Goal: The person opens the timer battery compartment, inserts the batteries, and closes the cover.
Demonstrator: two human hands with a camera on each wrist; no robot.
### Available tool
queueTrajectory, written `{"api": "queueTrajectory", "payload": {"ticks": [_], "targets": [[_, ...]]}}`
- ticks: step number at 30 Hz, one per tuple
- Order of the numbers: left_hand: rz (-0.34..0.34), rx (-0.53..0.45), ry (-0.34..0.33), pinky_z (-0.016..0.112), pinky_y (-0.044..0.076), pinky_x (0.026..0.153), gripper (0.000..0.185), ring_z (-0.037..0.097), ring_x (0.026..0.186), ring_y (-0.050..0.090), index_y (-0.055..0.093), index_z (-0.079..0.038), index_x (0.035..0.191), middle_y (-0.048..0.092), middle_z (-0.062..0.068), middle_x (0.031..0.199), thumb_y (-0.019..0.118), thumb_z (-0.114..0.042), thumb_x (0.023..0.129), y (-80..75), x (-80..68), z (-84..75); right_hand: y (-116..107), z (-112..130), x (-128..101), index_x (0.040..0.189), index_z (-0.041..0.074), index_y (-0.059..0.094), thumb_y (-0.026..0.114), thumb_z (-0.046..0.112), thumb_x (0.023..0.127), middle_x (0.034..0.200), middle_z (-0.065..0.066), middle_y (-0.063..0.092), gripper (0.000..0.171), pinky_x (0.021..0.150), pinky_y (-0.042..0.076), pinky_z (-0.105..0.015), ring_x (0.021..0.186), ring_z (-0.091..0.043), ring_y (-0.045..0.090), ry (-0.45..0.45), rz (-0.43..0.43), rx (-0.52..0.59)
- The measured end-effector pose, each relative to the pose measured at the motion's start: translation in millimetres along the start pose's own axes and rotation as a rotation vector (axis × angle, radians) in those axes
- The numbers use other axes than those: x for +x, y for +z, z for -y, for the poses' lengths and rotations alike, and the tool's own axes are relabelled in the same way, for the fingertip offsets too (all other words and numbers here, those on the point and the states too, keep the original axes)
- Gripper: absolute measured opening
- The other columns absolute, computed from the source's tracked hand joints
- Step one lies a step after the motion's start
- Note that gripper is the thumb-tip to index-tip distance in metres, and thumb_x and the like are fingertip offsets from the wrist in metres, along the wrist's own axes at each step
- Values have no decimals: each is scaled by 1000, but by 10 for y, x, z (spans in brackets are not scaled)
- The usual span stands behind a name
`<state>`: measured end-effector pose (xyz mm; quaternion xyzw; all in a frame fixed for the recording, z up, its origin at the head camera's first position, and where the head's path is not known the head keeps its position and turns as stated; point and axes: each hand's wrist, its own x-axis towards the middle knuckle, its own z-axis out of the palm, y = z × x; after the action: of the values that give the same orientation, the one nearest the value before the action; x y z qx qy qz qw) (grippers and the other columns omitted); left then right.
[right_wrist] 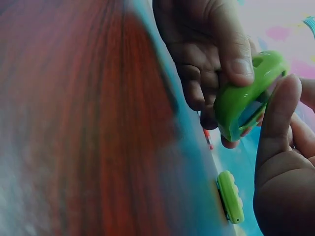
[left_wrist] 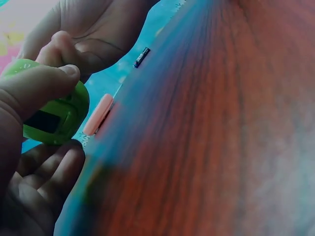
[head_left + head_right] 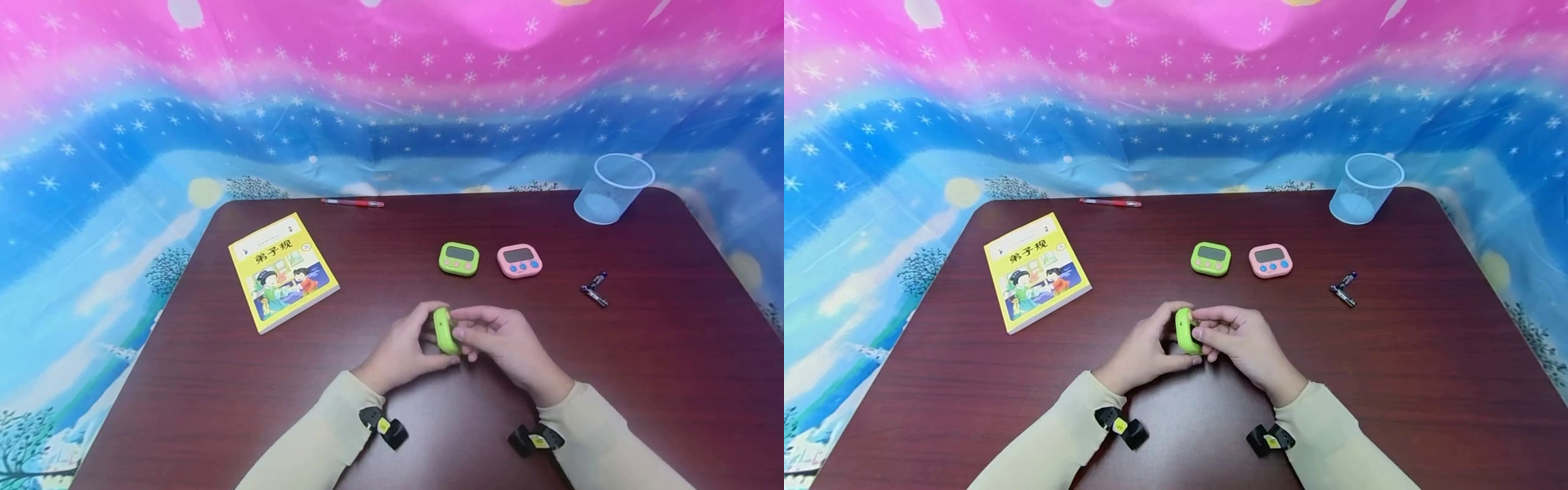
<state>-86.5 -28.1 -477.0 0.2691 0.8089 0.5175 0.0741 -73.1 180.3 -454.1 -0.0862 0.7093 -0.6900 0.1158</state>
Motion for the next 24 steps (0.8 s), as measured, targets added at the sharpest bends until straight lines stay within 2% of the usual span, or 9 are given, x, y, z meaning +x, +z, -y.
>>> {"api": "queueTrajectory", "payload": {"ticks": [3,7,10,13,15,18,24], "targets": [[-9,-14,-14,25,53,94,75,5,103,65,47,-14,139,65,-1,121,89,-17,76,7,-9,10,-11,-5,6,116,-8,68,73,4,90,81,-12,68,29,52,57,-29,57,-12,60,2,-34,-33],[-19,-72,-36,28,49,100,76,7,110,60,46,-17,139,62,-7,127,89,-16,76,10,-12,17,-42,-30,26,114,-7,68,72,2,90,81,-17,67,26,52,55,-27,58,-13,58,0,-92,-34],[-20,-133,-45,29,46,104,76,8,116,58,47,-18,138,60,-10,132,89,-14,76,6,-6,13,-61,-52,47,113,-9,67,70,2,92,84,-11,68,24,56,56,-26,62,-13,60,-9,-128,-35],[-28,-175,-26,30,42,109,75,8,124,55,47,-17,137,60,-10,137,90,-13,75,1,2,4,-71,-63,62,115,-11,65,68,3,94,87,-4,70,25,62,57,-27,69,-13,62,-9,-147,-27],[-32,-208,-23,30,40,111,75,9,128,53,47,-12,137,60,-3,140,90,-8,75,-19,1,-60,-73,-59,64,117,-12,62,66,4,95,92,-3,71,28,67,59,-28,75,-13,65,6,-133,-3],[-43,-273,-9,30,39,112,76,11,129,54,47,-10,137,60,1,141,89,-3,73,-19,5,-59,-69,-57,58,122,-15,57,63,4,97,97,-5,70,32,69,61,-29,80,-13,66,29,-76,59],[-73,-331,-26,30,49,102,80,14,118,60,47,-18,139,60,-1,134,89,-2,73,2,11,26,-47,-81,45,128,-12,49,64,2,96,101,-10,69,38,66,62,-30,78,-15,67,79,56,190]]}}
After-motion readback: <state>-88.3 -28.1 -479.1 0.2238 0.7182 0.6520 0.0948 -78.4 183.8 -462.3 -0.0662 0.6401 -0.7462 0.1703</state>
